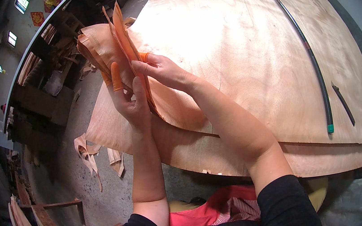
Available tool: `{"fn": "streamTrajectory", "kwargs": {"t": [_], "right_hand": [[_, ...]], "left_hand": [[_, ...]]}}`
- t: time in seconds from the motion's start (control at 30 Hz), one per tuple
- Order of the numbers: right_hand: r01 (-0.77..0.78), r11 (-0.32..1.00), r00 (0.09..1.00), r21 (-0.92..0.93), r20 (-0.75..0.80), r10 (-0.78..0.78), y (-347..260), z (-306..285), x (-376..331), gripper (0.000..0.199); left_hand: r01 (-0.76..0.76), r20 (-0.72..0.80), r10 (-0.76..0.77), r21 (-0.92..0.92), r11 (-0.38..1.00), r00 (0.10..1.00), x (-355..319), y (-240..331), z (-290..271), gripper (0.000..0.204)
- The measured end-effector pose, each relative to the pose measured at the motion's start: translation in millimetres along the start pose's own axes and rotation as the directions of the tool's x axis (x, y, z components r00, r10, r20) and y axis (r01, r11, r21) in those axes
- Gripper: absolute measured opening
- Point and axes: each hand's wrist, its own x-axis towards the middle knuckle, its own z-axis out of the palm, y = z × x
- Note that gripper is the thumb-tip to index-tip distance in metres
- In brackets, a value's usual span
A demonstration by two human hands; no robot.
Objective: The person uses a utility knife to score and peel thin wood veneer sheets from a large curved board. They lift and separate the veneer layers, then place the sheets on a stack on the floor.
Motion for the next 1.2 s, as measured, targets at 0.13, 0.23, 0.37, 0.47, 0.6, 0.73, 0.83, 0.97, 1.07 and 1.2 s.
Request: {"fn": "streamTrajectory", "kwargs": {"t": [0.13,0.23,0.37,0.47,0.6,0.73,0.83,0.97,1.07,1.2], "right_hand": [[-0.002,1.0,1.0,-0.024,-0.023,0.002,2.6,0.2,0.7,0.06],[0.016,1.0,1.0,-0.024,-0.027,-0.016,2.6,0.0,0.5,0.059],[0.032,0.998,0.999,-0.047,-0.034,-0.034,0.7,-0.5,0.2,0.057],[0.075,0.996,0.994,-0.042,-0.079,-0.078,3.5,0.4,2.4,0.051],[0.157,0.976,0.951,-0.149,-0.244,-0.19,18.8,-4.5,9.7,0.034],[0.138,0.92,0.883,-0.367,-0.374,-0.282,21.0,-4.7,11.9,0.024],[0.134,0.912,0.88,-0.388,-0.376,-0.289,21.2,-1.8,13.1,0.022],[0.172,0.945,0.887,-0.278,-0.375,-0.271,20.8,-6.9,10.9,0.022],[0.183,0.966,0.898,-0.183,-0.368,-0.24,17.3,-6.9,10.9,0.026],[0.157,0.983,0.929,-0.095,-0.323,-0.18,10.0,-3.9,8.8,0.037]], "left_hand": [[-0.034,0.008,0.034,0.05,0.998,0.999,-0.6,-2.0,-2.2,0.046],[-0.131,0.025,0.129,0.16,0.978,0.991,0.8,-10.9,-5.8,0.044],[-0.116,0.007,0.116,0.152,0.982,0.993,0.2,-10.5,-5.1,0.044],[-0.092,-0.004,0.093,0.121,0.988,0.996,-0.1,-10.3,-4.2,0.044],[-0.066,-0.033,0.073,0.177,0.982,0.997,-1.2,-8.5,-3.6,0.045],[0.012,-0.1,-0.002,0.096,0.995,0.995,-1.4,-1.9,-3.1,0.046],[-0.055,-0.15,0.066,0.073,0.996,0.986,1.1,-6.6,-3.8,0.046],[-0.019,-0.144,0.021,0.018,1.0,0.989,-1.6,-5.4,1.6,0.047],[-0.033,-0.138,0.034,0.012,0.999,0.99,0.1,-3.8,3.0,0.05],[-0.07,-0.142,0.071,0.014,0.997,0.987,1.9,-5.9,2.6,0.052]]}}
